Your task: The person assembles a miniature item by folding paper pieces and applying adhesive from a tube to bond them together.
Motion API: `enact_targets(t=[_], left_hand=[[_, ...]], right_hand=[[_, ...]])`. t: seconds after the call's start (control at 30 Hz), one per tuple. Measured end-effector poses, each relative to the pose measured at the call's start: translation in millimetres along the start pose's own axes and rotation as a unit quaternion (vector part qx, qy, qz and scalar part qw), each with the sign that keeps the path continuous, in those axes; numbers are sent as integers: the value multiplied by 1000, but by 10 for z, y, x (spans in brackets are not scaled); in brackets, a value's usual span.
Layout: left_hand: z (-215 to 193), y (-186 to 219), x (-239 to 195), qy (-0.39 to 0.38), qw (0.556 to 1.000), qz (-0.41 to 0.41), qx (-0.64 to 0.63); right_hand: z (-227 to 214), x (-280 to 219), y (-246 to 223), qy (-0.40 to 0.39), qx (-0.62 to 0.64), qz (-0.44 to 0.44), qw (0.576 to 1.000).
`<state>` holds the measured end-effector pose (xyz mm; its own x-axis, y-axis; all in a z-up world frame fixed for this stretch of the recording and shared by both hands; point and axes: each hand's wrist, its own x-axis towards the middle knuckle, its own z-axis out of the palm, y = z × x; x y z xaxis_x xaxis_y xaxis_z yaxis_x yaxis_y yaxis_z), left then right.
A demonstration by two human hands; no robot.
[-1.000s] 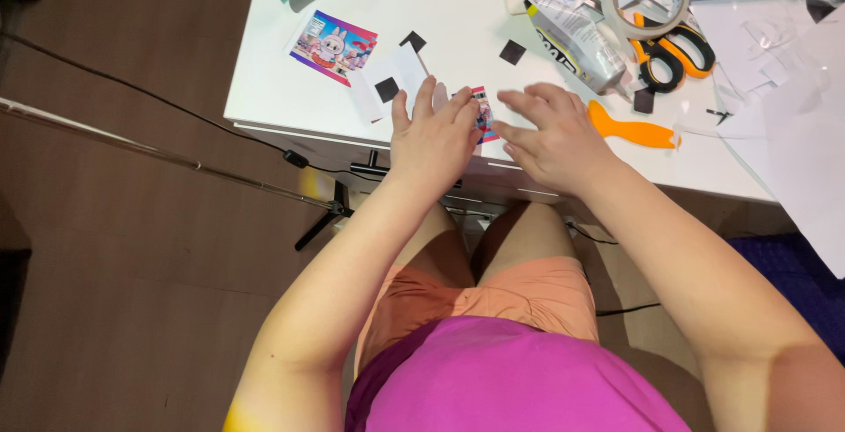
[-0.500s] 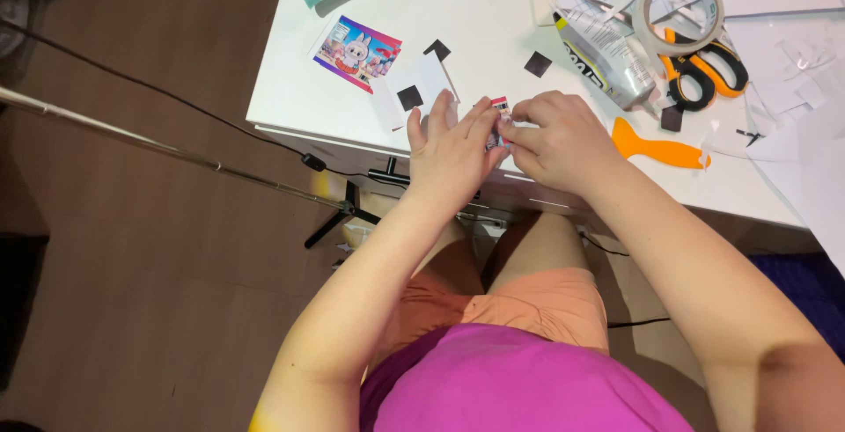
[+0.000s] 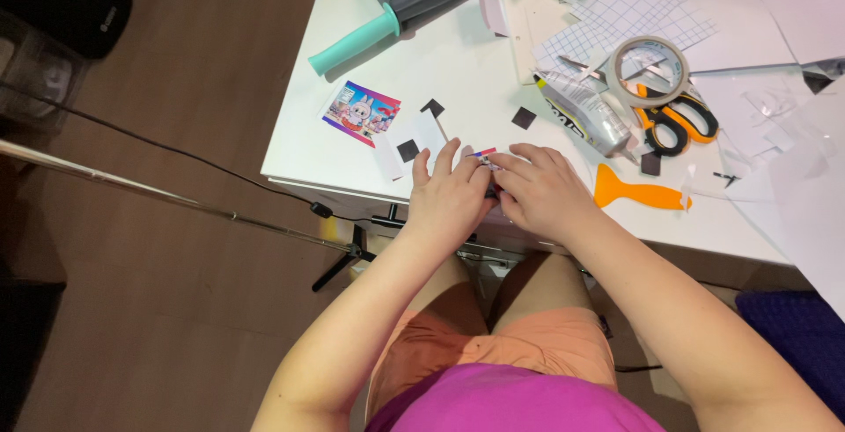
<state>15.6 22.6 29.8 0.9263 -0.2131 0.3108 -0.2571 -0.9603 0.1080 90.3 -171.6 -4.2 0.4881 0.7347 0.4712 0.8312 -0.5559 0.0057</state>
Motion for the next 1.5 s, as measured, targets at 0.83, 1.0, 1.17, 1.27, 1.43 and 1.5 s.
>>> enact_targets(t=[0.83, 1.0, 1.17, 1.27, 1.43, 1.5], left_hand=[[-142, -122, -220, 13, 911, -154, -381], [-16, -71, 0, -46, 636, -269, -722], [314, -144, 247, 50, 311, -242, -918], [159, -74, 354, 55, 279, -208, -936], [221, -3, 411, 37, 221, -197, -954], [189, 60, 414, 29, 193, -197, -961]], right_hand=[[-531, 2, -155, 162, 211, -120, 956], [-701, 357, -48, 163, 328, -48, 929], [-460, 621, -68, 81, 756, 119, 638], [-397, 654, -237, 108, 707, 148, 683], [-177, 577, -167, 175, 625, 147, 746], [-136, 548, -125, 203, 589, 136, 770]])
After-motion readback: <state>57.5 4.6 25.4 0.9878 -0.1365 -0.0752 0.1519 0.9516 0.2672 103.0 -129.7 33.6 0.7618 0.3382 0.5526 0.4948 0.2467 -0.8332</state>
